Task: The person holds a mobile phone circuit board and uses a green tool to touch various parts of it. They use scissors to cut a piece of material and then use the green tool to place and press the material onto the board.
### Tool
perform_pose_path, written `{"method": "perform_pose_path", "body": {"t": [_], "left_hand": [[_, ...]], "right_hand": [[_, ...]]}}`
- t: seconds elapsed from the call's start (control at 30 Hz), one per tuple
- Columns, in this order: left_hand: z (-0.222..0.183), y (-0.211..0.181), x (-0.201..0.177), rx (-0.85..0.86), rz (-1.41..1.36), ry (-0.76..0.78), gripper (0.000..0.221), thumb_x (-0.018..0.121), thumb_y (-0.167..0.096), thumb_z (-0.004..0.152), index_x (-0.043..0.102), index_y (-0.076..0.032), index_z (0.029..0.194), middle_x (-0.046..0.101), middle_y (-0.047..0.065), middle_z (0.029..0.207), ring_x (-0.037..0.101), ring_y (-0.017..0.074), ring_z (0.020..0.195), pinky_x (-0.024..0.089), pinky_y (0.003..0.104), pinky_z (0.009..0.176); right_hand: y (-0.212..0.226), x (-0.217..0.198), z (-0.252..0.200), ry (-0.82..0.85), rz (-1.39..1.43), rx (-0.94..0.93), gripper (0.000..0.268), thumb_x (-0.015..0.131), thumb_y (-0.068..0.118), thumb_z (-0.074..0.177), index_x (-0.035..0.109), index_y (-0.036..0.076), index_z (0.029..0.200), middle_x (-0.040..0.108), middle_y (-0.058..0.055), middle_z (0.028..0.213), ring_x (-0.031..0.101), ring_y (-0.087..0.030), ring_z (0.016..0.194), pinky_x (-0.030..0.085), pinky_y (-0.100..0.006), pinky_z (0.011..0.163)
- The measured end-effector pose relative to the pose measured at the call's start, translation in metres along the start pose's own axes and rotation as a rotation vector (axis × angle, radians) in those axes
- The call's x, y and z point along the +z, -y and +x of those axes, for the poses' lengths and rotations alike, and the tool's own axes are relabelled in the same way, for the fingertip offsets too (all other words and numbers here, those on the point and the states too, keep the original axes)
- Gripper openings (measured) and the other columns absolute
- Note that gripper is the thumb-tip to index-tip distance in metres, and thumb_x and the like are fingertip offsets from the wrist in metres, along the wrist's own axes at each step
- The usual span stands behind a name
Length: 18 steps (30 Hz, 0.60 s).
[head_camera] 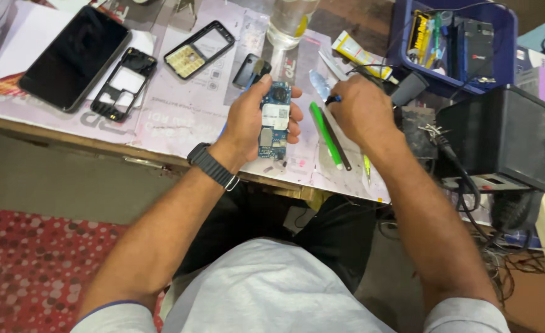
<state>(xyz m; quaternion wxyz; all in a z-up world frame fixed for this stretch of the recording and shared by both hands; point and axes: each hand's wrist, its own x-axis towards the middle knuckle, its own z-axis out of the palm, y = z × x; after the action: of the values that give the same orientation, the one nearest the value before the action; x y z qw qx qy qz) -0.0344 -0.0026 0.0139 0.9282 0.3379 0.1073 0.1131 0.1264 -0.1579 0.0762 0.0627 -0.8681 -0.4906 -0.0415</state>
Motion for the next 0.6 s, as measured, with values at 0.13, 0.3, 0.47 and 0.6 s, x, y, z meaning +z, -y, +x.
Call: {"method": "perform_pose_path", "body": {"t": [0.13, 0.3, 0.47, 0.6], "left_hand": [[0.0, 0.001, -0.002, 0.016, -0.079, 0.008, 0.064, 0.032, -0.047, 0.107, 0.062, 0.006, 0.126, 0.071, 0.015, 0.09, 0.071, 0.0217, 0.07, 0.062, 0.039, 0.062], [0.004, 0.002, -0.003, 0.033, -0.086, 0.037, 0.061, 0.027, -0.04, 0.106, 0.058, 0.007, 0.128, 0.07, 0.018, 0.093, 0.07, 0.0232, 0.071, 0.062, 0.041, 0.064], [0.004, 0.003, -0.005, 0.029, -0.091, 0.027, 0.059, 0.026, -0.038, 0.106, 0.057, 0.007, 0.128, 0.069, 0.018, 0.094, 0.069, 0.0234, 0.073, 0.062, 0.042, 0.067], [0.003, 0.002, -0.005, 0.038, -0.104, 0.023, 0.059, 0.027, -0.038, 0.106, 0.057, 0.007, 0.129, 0.07, 0.017, 0.096, 0.069, 0.0235, 0.075, 0.062, 0.041, 0.068]], "right_hand": [[0.007, -0.012, -0.01, 0.126, 0.099, 0.08, 0.02, 0.073, 0.025, 0.09, 0.079, 0.012, 0.104, 0.074, -0.016, 0.1, 0.069, -0.037, 0.094, 0.055, -0.05, 0.083], [0.029, -0.016, -0.032, 0.246, 0.066, 0.148, 0.03, 0.079, 0.033, 0.079, 0.076, 0.01, 0.097, 0.074, -0.016, 0.09, 0.07, -0.037, 0.088, 0.054, -0.051, 0.077], [0.035, 0.0, -0.038, 0.047, -0.009, 0.138, 0.022, 0.074, 0.029, 0.087, 0.076, 0.008, 0.093, 0.072, -0.019, 0.086, 0.069, -0.039, 0.082, 0.054, -0.052, 0.074], [0.024, 0.001, -0.048, -0.183, 0.355, 0.061, 0.018, 0.066, 0.02, 0.097, 0.068, 0.003, 0.103, 0.067, -0.016, 0.08, 0.066, -0.03, 0.07, 0.053, -0.045, 0.067]]}}
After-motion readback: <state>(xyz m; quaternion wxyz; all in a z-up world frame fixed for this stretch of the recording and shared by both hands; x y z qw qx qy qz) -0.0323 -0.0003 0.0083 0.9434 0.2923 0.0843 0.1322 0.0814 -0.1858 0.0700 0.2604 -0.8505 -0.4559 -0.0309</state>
